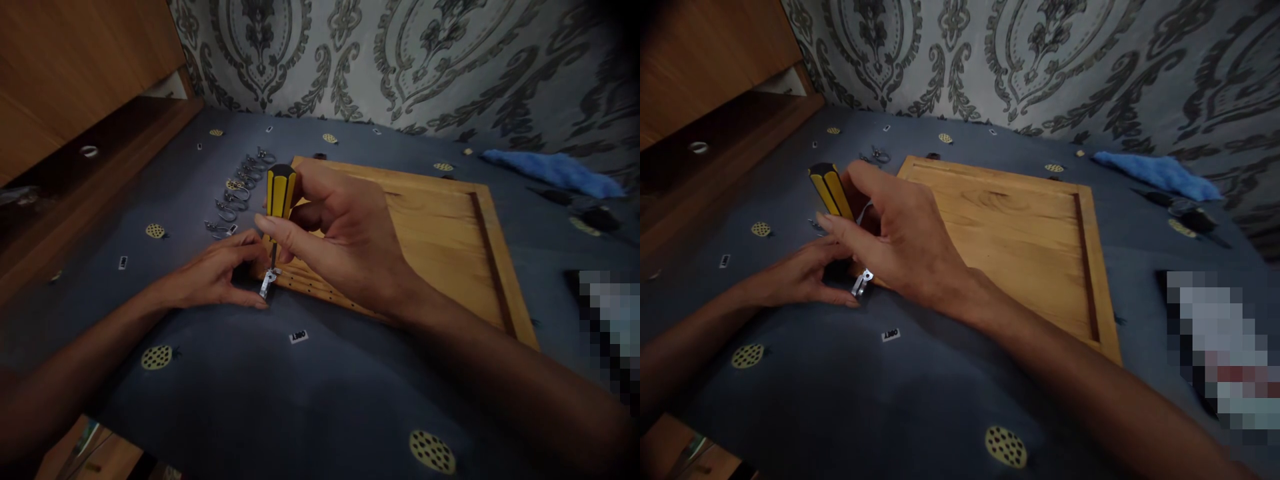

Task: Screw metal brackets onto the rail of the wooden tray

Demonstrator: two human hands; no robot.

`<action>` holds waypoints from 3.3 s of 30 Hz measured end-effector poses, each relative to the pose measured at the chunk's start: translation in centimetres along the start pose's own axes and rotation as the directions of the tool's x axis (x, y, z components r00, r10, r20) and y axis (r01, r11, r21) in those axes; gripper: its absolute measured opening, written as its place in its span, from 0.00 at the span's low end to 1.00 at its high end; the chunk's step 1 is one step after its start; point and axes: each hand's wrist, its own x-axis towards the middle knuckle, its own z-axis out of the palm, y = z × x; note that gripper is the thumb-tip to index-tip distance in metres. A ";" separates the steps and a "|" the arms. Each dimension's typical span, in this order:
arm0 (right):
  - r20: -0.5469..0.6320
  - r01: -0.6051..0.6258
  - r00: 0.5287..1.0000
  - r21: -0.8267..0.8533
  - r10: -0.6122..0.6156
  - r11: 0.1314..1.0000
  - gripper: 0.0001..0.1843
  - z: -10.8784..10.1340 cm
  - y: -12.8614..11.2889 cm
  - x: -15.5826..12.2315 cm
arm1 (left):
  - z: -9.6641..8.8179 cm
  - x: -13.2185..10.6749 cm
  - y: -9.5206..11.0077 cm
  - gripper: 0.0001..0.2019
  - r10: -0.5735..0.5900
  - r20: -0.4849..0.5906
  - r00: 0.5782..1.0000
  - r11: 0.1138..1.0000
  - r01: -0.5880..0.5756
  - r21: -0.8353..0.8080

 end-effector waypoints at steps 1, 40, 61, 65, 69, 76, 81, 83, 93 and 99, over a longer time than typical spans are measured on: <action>0.000 0.002 1.000 -0.011 -0.002 1.000 0.20 0.0 0.1 0.0 | 0.0 0.0 0.1 0.22 -0.003 0.003 1.000 1.000 0.003 0.004; -0.212 0.170 0.962 -0.025 -0.172 0.985 0.23 0.8 -2.5 -0.8 | 0.0 0.2 -0.4 0.23 0.006 -0.003 1.000 1.000 -0.006 -0.001; -0.197 0.120 0.969 -0.168 -0.153 0.978 0.11 0.6 0.9 -1.1 | 0.0 0.3 -0.4 0.24 0.013 0.015 1.000 0.999 -0.012 -0.052; -0.186 0.110 0.973 -0.158 -0.139 0.981 0.11 0.7 1.2 -1.2 | -0.1 0.3 -0.3 0.23 0.005 0.025 1.000 0.999 -0.004 -0.052; -0.185 0.117 0.973 -0.129 -0.140 0.985 0.12 0.8 1.4 -1.2 | -0.1 0.3 -0.2 0.24 -0.003 0.024 1.000 0.999 0.004 -0.038; -0.182 0.125 0.973 -0.086 -0.139 0.988 0.16 0.8 1.5 -1.2 | -0.1 0.3 -0.4 0.24 0.010 0.024 1.000 0.999 -0.009 -0.031; -0.190 0.106 0.975 -0.072 -0.118 0.992 0.20 0.8 1.8 -1.3 | -0.1 0.3 -0.5 0.23 0.005 0.030 1.000 1.000 -0.005 -0.007; -0.192 0.108 0.974 -0.071 -0.120 0.992 0.19 0.8 1.8 -1.3 | -0.1 0.3 -0.5 0.23 0.002 0.030 1.000 1.000 -0.002 -0.003; -0.122 0.006 0.993 0.008 -0.005 1.000 0.20 0.5 0.9 -1.6 | 0.2 0.2 -0.8 0.25 0.003 0.008 1.000 1.000 -0.004 0.023; 0.053 -0.011 0.999 0.068 0.007 0.998 0.11 -0.5 -0.4 -1.6 | 0.5 0.1 -1.1 0.24 0.007 -0.005 1.000 1.000 -0.007 -0.012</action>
